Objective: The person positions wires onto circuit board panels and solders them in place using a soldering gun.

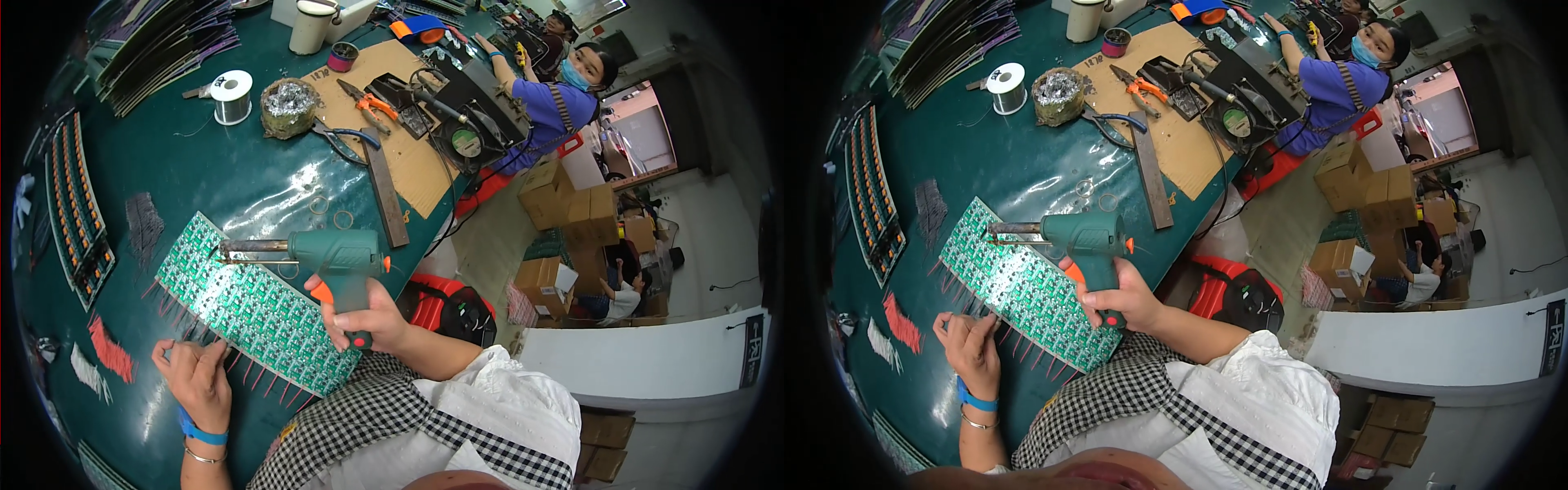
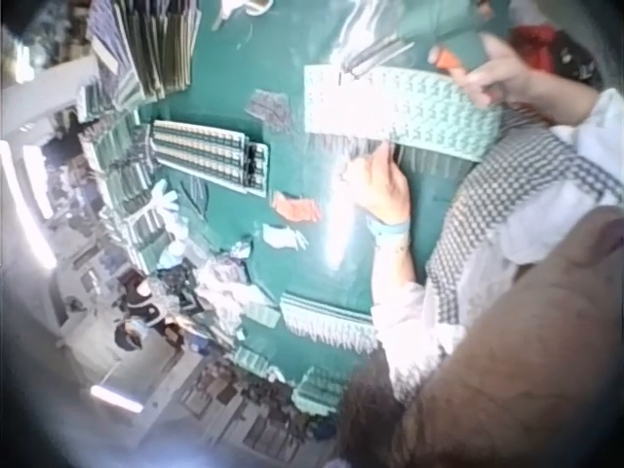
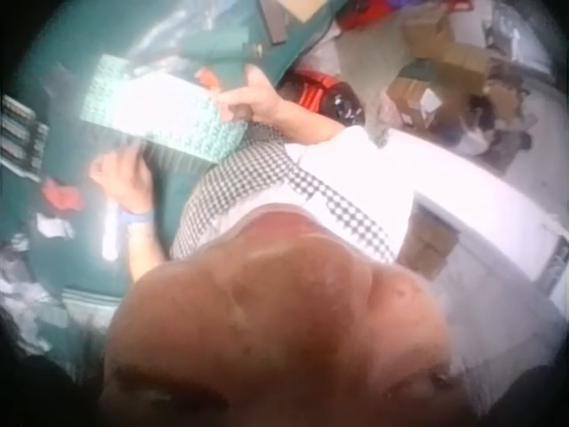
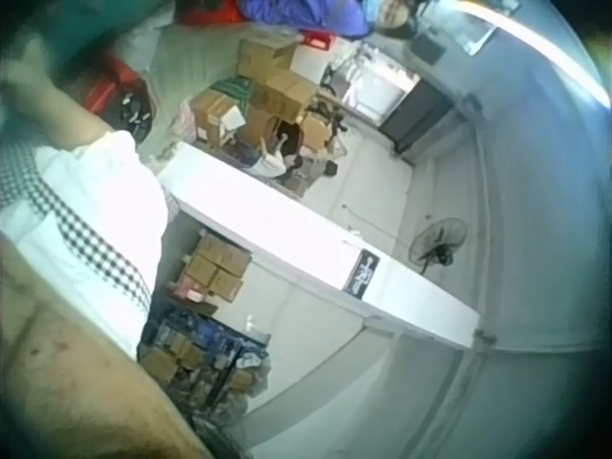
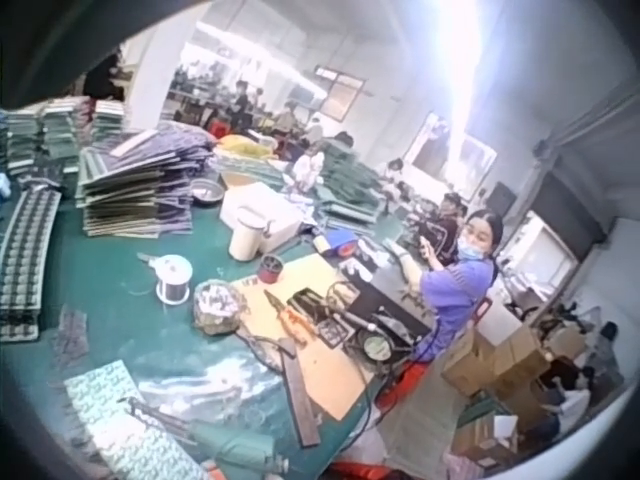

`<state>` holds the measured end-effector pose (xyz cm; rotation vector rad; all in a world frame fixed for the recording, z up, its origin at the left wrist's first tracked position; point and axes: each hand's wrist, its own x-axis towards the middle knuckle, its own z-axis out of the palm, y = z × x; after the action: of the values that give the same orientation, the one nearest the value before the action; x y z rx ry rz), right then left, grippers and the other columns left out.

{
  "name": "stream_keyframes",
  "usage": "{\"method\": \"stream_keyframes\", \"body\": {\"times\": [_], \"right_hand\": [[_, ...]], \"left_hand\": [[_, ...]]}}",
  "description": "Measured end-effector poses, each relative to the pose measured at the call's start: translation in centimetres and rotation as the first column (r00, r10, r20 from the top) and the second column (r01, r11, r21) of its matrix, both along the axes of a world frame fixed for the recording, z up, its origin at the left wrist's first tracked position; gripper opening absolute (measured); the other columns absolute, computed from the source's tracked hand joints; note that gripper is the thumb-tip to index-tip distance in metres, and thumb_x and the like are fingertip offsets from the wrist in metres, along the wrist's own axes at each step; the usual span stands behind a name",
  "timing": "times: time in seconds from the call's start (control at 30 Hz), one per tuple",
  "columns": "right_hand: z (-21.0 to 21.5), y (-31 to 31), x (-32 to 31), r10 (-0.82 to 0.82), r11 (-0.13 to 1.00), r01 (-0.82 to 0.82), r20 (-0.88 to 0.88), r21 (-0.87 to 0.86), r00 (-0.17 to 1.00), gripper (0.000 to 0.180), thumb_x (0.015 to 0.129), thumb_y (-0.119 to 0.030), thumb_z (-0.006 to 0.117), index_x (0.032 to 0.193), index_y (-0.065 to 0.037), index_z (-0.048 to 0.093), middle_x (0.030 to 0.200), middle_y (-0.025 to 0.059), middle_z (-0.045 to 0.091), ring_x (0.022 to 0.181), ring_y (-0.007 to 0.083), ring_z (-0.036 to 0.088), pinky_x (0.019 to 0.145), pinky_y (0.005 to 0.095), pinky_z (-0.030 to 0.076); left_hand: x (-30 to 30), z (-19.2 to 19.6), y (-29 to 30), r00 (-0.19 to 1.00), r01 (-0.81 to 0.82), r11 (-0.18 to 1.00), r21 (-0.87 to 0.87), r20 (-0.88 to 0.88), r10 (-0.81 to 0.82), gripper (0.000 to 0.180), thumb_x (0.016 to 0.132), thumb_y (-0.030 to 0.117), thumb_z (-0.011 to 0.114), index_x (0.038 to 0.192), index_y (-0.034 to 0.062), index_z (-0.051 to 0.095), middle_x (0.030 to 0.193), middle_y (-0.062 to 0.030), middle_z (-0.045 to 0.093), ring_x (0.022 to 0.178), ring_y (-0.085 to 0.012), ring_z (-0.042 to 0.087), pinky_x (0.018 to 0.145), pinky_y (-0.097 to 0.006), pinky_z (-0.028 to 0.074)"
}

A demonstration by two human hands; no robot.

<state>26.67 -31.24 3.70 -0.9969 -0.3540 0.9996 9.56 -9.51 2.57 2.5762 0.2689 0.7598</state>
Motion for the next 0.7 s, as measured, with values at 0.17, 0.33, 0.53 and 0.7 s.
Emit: {"method": "stream_keyframes", "body": {"times": [0.17,0.33,0.53,0.7], "right_hand": [[-1.3,0.4,-1.1,-0.021,1.0,0.021,-0.009,-0.005,1.0,0.056,0.083,-0.009,0.062,0.131,0.004,0.037,0.07,0.0108,0.055,0.056,0.0166,0.056,0.054,0.0291,0.048],[-1.7,0.3,-1.1,-0.018,1.0,0.017,0.054,0.005,0.998,0.055,0.084,-0.007,0.061,0.132,0.004,0.036,0.071,0.0104,0.055,0.058,0.0173,0.057,0.056,0.0296,0.048],[-1.8,0.3,-1.0,-0.03,1.0,0.029,0.039,0.009,0.999,0.056,0.084,-0.006,0.061,0.132,0.005,0.035,0.072,0.0106,0.055,0.059,0.0175,0.057,0.057,0.0301,0.048],[-1.9,0.2,-1.0,-0.024,1.0,0.024,0.033,0.01,0.999,0.056,0.083,-0.005,0.06,0.132,0.005,0.035,0.071,0.0104,0.055,0.059,0.0173,0.057,0.057,0.03,0.048]], "left_hand": [[0.0,-0.3,-0.2,1.0,0.027,0.999,-0.04,0.011,-0.026,0.02,0.072,-0.005,0.067,0.087,0.0086,0.067,0.072,-0.0034,0.048,0.071,-0.0209,0.053,0.092,-0.047,0.035],[0.0,-0.5,-0.1,0.999,0.027,0.998,-0.055,0.021,-0.026,0.02,0.072,-0.005,0.068,0.086,0.009,0.067,0.072,-0.0033,0.048,0.071,-0.0207,0.054,0.092,-0.047,0.036],[0.1,-0.4,-0.1,0.999,0.032,0.998,-0.059,0.019,-0.031,0.019,0.072,-0.005,0.068,0.085,0.0093,0.067,0.073,-0.0032,0.052,0.072,-0.0207,0.055,0.092,-0.047,0.036],[0.2,-0.3,-0.3,0.999,0.043,0.998,-0.042,0.035,-0.041,0.022,0.072,-0.005,0.068,0.087,0.0101,0.067,0.075,-0.003,0.053,0.072,-0.0212,0.055,0.092,-0.047,0.036]]}}
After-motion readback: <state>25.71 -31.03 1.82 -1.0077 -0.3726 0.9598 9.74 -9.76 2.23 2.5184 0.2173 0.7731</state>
